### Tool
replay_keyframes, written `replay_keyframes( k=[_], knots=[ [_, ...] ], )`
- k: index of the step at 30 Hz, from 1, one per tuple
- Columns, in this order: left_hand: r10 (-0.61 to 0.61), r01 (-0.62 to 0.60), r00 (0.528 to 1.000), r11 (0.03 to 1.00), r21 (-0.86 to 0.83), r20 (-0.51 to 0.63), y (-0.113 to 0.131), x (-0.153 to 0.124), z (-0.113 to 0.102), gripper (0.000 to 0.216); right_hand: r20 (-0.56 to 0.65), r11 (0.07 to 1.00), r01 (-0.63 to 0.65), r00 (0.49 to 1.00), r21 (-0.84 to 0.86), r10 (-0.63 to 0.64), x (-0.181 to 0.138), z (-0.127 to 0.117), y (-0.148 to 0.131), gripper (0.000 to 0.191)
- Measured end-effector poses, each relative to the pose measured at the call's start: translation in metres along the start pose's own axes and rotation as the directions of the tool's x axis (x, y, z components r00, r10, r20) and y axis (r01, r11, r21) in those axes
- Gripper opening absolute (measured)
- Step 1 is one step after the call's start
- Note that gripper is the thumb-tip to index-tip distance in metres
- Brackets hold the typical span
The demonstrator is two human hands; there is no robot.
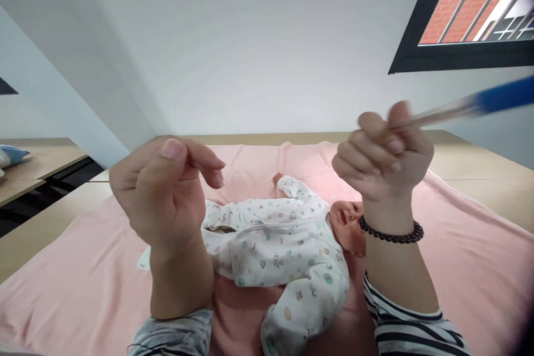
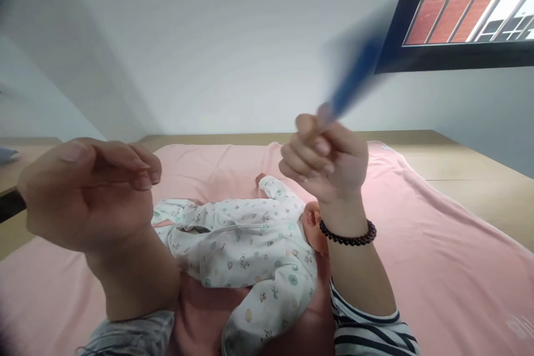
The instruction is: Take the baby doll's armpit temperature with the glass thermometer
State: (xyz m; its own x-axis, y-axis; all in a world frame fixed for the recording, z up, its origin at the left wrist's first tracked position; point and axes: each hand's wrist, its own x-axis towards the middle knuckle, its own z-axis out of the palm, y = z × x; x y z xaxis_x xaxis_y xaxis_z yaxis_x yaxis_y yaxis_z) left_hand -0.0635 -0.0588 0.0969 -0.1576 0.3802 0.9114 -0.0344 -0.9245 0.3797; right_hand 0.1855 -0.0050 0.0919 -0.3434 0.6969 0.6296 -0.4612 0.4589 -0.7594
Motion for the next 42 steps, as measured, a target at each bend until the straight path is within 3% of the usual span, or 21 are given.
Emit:
replay_keyframes(
  k=[2,4,7,12,16,17,19,21,25,26,29,30,32,34,38,40,42],
  knots=[
    [0.006,-0.006,1.000,1.000,0.005,-0.008,0.000,0.000,0.000,0.026,-0.021,0.996,0.062,0.998,0.062,-0.061,0.001,-0.003,0.002,0.070],
    [-0.002,0.003,1.000,1.000,0.022,-0.029,0.000,0.001,-0.001,0.024,-0.028,0.992,0.028,0.999,-0.123,-0.032,0.001,-0.003,0.003,0.065],
    [0.028,-0.025,0.997,0.999,0.047,-0.072,-0.001,0.001,-0.003,0.022,-0.061,0.899,-0.078,0.997,-0.431,0.057,0.001,0.000,0.005,0.048],
    [0.022,-0.016,0.998,0.996,0.089,-0.066,-0.001,0.001,-0.007,0.029,-0.083,0.983,-0.124,0.990,-0.132,0.114,0.004,0.000,0.014,0.045],
    [0.000,0.003,0.999,0.998,0.060,-0.049,0.000,0.001,-0.005,0.031,-0.236,0.887,-0.104,0.972,-0.449,-0.006,0.007,0.003,0.020,0.042],
    [-0.005,0.007,0.999,0.999,0.052,-0.054,0.001,0.001,-0.005,0.031,-0.239,0.897,-0.107,0.971,-0.430,0.001,0.008,0.004,0.019,0.043],
    [-0.021,0.024,0.998,0.999,0.048,-0.053,0.001,0.001,-0.004,0.031,-0.185,0.977,-0.109,0.980,-0.183,0.075,0.008,0.005,0.017,0.049],
    [-0.023,0.026,0.999,0.998,0.052,-0.044,0.002,0.001,-0.004,0.030,-0.127,0.993,-0.119,0.985,0.020,0.121,0.009,0.006,0.014,0.052],
    [-0.038,0.039,0.999,0.998,0.045,-0.027,0.002,0.001,-0.004,0.029,-0.252,0.958,-0.102,0.967,-0.268,0.032,0.008,0.004,0.014,0.045],
    [-0.043,0.044,0.999,0.998,0.042,-0.025,0.001,0.001,-0.004,0.028,-0.239,0.962,-0.109,0.970,-0.249,0.048,0.008,0.003,0.015,0.046],
    [0.023,-0.022,1.000,0.999,0.030,-0.020,-0.005,0.003,-0.005,0.028,-0.119,0.990,-0.143,0.982,0.021,0.144,0.008,0.001,0.017,0.054],
    [0.059,-0.059,0.998,0.998,0.026,-0.017,-0.007,0.003,-0.005,0.028,-0.127,0.990,-0.143,0.982,0.007,0.143,0.008,0.002,0.018,0.053],
    [0.106,-0.106,0.994,0.994,0.015,-0.001,-0.011,0.004,-0.006,0.029,-0.256,0.969,-0.095,0.966,-0.228,0.035,0.007,0.004,0.018,0.050],
    [0.112,-0.112,0.994,0.994,0.003,0.012,-0.013,0.005,-0.008,0.030,-0.294,0.924,-0.081,0.955,-0.374,-0.035,0.006,0.006,0.017,0.046],
    [0.134,-0.134,0.991,0.991,-0.004,0.022,-0.013,0.005,-0.012,0.031,-0.063,0.986,-0.159,0.986,-0.057,0.156,0.004,0.007,0.015,0.052],
    [0.149,-0.149,0.988,0.989,0.003,0.033,-0.013,0.004,-0.014,0.030,-0.156,0.974,-0.128,0.983,-0.186,0.099,0.003,0.008,0.016,0.051],
    [0.156,-0.157,0.987,0.987,0.019,0.041,-0.012,0.004,-0.016,0.027,-0.302,0.903,-0.064,0.950,-0.426,-0.075,0.002,0.009,0.017,0.048]
  ],
)
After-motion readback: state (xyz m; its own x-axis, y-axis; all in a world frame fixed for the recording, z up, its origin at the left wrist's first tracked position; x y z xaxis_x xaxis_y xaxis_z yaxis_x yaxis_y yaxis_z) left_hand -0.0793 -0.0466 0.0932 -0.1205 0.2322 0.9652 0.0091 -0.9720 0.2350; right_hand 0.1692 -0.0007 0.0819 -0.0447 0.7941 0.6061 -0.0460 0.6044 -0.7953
